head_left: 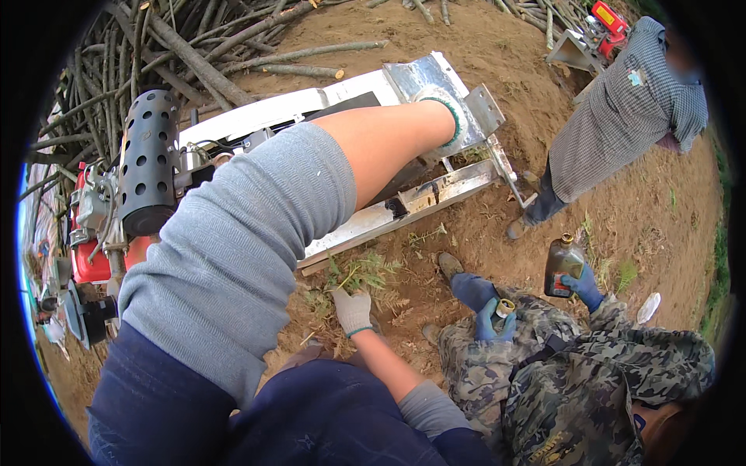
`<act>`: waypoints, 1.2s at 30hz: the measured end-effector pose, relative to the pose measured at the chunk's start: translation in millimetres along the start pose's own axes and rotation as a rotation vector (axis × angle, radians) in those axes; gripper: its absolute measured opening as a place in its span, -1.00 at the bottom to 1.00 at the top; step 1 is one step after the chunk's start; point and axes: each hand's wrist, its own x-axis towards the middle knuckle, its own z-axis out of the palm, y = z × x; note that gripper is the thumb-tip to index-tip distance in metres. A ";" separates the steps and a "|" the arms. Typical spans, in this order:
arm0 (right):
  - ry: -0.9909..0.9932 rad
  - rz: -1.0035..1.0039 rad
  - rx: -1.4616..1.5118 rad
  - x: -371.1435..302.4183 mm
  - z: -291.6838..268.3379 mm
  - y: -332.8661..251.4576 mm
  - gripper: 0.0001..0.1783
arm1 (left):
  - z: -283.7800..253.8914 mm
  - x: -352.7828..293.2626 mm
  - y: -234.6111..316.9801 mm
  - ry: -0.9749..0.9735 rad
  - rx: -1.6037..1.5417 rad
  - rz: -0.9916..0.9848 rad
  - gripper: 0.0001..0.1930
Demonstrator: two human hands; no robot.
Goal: The person feeds branches and green plant material into a rotating wood chipper blade, clearing debris from the blade area and continuing to process material. The person handles branches and plant matter by hand while operating the machine.
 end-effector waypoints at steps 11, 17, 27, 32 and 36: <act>0.219 0.049 0.166 24.4 -26.7 -20.5 -0.76 | 57.6 60.5 -27.5 0.220 -0.098 -0.073 -0.51; 0.401 -0.030 0.348 89.9 -37.4 -100.7 -0.80 | 50.2 41.0 -49.4 -0.050 -0.060 -0.071 -0.61; 0.400 -0.180 0.506 116.0 7.7 -109.7 -0.77 | 56.4 14.7 -78.0 -0.105 0.037 -0.031 -0.61; 0.364 0.039 0.178 62.7 11.5 -67.1 -0.81 | 44.4 17.7 -77.2 -0.229 0.214 0.099 -0.54; 0.382 -0.021 0.238 53.1 -7.4 -42.8 -0.82 | 33.5 53.3 -57.0 -0.199 -0.030 0.017 -0.48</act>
